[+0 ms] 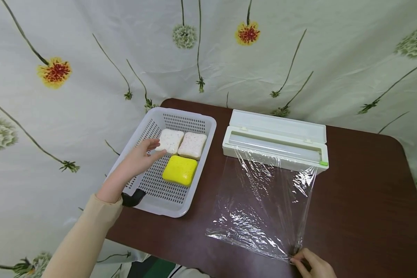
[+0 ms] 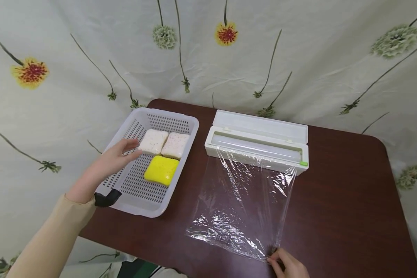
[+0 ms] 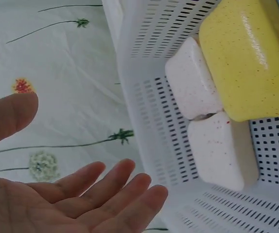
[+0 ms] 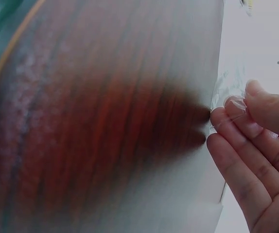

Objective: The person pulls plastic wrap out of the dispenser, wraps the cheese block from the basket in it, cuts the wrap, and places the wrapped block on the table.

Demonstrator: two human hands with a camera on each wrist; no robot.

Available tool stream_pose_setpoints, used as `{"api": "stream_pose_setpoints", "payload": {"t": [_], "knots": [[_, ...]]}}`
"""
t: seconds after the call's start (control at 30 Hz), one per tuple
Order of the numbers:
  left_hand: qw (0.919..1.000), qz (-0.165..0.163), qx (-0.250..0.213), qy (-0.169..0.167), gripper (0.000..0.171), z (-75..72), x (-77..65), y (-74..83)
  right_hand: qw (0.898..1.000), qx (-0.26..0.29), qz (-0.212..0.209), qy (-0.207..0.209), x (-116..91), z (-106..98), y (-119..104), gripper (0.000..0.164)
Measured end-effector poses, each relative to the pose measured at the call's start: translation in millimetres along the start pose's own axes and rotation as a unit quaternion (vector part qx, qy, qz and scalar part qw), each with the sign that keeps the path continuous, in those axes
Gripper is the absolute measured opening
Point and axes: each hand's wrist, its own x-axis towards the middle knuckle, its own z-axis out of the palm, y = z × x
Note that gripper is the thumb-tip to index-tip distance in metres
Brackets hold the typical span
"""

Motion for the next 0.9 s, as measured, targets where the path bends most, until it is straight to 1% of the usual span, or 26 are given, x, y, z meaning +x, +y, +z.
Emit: {"api": "stream_pose_setpoints", "payload": {"t": [0.1, 0.17, 0.3, 0.4, 0.5, 0.6, 0.67, 0.8, 0.9], "knots": [[0.9984, -0.035, 0.014, -0.043, 0.082, 2.8, 14.3, -7.3, 1.0, -0.007, 0.002, 0.0, -0.1, -0.8, -0.2, 0.049], [0.9969, -0.049, 0.018, -0.059, 0.087, 6.5, 24.7, -12.8, 1.0, -0.006, 0.005, -0.001, 0.4, -1.5, -1.0, 0.049], [0.9946, -0.074, 0.011, -0.072, 0.093, 18.7, 43.9, -23.9, 1.0, 0.0, 0.008, -0.006, 1.5, -2.4, -2.6, 0.048], [0.9927, -0.085, 0.028, -0.081, 0.095, 29.3, 54.8, -31.4, 1.0, 0.0, 0.006, -0.007, 1.8, -2.5, -3.1, 0.048], [0.9896, -0.096, 0.056, -0.092, 0.098, 38.2, 61.5, -36.3, 1.0, 0.0, 0.007, -0.006, 1.5, -2.4, -3.2, 0.048], [0.9866, -0.113, 0.06, -0.102, 0.101, 43.4, 63.3, -38.9, 1.0, 0.003, 0.01, -0.006, 1.2, -2.5, -3.1, 0.048], [0.9869, -0.108, 0.059, -0.104, 0.103, 45.9, 62.8, -40.5, 1.0, 0.005, 0.014, -0.008, 1.1, -2.9, -3.1, 0.047], [0.9914, -0.07, 0.021, -0.109, 0.103, 50.8, 62.9, -45.9, 1.0, 0.003, 0.023, -0.015, 1.2, -3.7, -3.3, 0.047], [0.9925, -0.051, -0.005, -0.111, 0.106, 54.3, 62.5, -48.3, 0.999, -0.002, 0.031, -0.019, 1.3, -4.4, -4.0, 0.046]]}}
